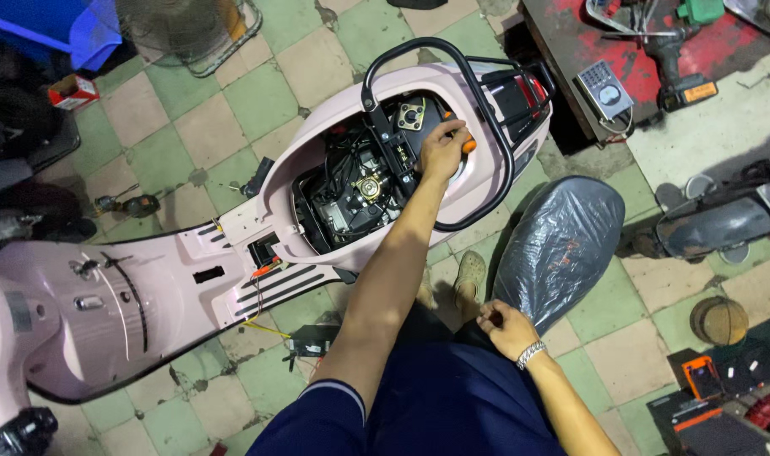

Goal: The person assembles a pink electric scooter in a workshop. They connect internal wiring, test the dashboard, and use a screwdriver and power drill to secure the seat and under-seat components. The scooter seat is wrapped in plastic and is installed over the storage compartment.

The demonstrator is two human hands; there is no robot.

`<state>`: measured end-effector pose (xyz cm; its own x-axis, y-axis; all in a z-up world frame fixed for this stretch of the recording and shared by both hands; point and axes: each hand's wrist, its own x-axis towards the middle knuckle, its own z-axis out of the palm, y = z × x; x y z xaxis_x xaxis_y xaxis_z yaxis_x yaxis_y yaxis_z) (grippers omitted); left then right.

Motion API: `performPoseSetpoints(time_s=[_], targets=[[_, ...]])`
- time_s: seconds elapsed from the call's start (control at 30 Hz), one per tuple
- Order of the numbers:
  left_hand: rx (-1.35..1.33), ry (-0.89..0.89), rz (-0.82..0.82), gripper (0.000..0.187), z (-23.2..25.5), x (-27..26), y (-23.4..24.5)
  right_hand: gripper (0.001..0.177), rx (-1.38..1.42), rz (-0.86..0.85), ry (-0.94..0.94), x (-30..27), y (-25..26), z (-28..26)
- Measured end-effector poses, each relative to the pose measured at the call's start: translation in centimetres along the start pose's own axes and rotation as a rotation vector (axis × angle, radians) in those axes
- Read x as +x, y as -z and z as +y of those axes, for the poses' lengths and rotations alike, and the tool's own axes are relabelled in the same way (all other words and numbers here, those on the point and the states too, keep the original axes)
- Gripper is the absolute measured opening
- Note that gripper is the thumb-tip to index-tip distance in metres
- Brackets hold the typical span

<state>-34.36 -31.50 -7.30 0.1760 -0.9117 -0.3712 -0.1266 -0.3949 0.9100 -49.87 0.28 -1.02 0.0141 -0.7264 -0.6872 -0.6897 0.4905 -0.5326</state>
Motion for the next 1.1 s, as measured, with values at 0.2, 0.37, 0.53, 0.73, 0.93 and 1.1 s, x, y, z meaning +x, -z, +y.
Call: performPoseSetpoints(time_s=[0.2, 0.37, 0.53, 0.73, 0.93, 1.1], targets=[[-0.29, -0.079, -0.106, 0.031, 1.2, -10.1, 2.8, 0.023, 0.368, 0.082, 0.116, 0.6, -2.9, 2.4], [0.07, -0.233, -0.45, 0.027, 0.5, -22.9, 8.2, 0.036, 1.139, 0.029, -0.122, 2.1, -2.4, -0.5], [0.203, -0.367, -0.59, 0.012, -2.4, -26.3, 10.5, 0.033, 0.856, 0.147, -0.167, 2.3, -2.9, -1.3], [0.335, -0.133, -0.861, 0.012, -2.9, -24.3, 8.7, 0.029, 1.091, 0.318, -0.313, -0.8, -3.1, -1.4], [0.42, -0.163, -0.846, 0.015, -2.7, -22.9, 5.7, 0.037, 1.084, 0.438, -0.51, -3.3, -0.4, -0.3], [0.392, -0.192, -0.817, 0.022, -3.8, -23.5, 5.4, 0.041, 1.227, 0.366, -0.454, -3.3, -0.4, 2.7]])
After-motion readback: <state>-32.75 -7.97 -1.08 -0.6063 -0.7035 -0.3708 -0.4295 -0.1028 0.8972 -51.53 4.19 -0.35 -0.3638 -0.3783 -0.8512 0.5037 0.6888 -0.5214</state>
